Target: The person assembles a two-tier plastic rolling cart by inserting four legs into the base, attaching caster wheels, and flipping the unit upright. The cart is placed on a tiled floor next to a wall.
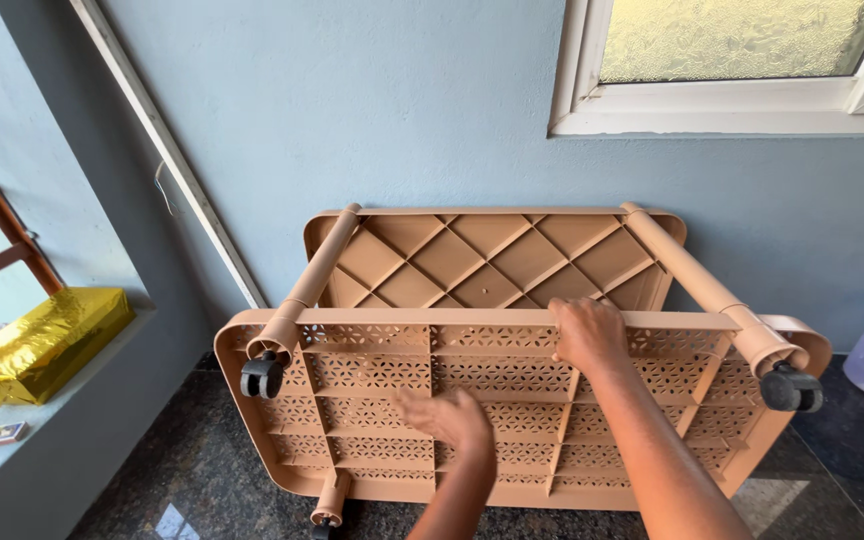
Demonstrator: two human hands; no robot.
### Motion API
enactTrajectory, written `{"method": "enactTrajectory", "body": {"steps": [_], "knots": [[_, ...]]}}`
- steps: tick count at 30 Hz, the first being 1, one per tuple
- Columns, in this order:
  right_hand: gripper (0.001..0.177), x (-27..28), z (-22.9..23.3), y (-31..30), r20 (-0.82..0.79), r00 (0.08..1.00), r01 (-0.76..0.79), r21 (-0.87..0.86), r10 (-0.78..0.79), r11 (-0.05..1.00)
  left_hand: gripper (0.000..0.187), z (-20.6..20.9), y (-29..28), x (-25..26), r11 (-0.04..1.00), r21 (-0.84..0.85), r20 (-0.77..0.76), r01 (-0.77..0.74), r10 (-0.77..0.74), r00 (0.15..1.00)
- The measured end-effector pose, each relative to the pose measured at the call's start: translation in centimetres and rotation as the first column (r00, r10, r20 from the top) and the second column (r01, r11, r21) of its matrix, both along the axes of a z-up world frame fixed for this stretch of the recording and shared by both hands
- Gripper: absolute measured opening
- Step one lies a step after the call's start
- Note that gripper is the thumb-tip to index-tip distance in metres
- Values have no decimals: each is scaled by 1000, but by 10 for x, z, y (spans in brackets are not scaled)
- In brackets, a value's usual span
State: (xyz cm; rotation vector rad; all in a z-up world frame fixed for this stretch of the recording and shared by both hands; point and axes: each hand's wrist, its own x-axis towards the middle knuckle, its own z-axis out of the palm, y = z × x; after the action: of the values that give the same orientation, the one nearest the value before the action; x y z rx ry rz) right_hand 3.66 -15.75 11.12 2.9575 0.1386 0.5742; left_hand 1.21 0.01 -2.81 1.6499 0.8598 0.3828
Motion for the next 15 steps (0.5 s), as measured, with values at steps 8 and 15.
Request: {"method": "enactTrajectory", "body": {"steps": [8, 15], "knots": [[45, -4, 4, 1, 2, 1000, -18, 25, 18, 1000, 55, -81, 10, 75, 540, -778, 260, 322, -190, 947], [52, 16, 10, -9, -246, 969, -10, 76, 29, 997, 48, -52, 3, 78, 511, -768, 221, 387, -356, 908]]}}
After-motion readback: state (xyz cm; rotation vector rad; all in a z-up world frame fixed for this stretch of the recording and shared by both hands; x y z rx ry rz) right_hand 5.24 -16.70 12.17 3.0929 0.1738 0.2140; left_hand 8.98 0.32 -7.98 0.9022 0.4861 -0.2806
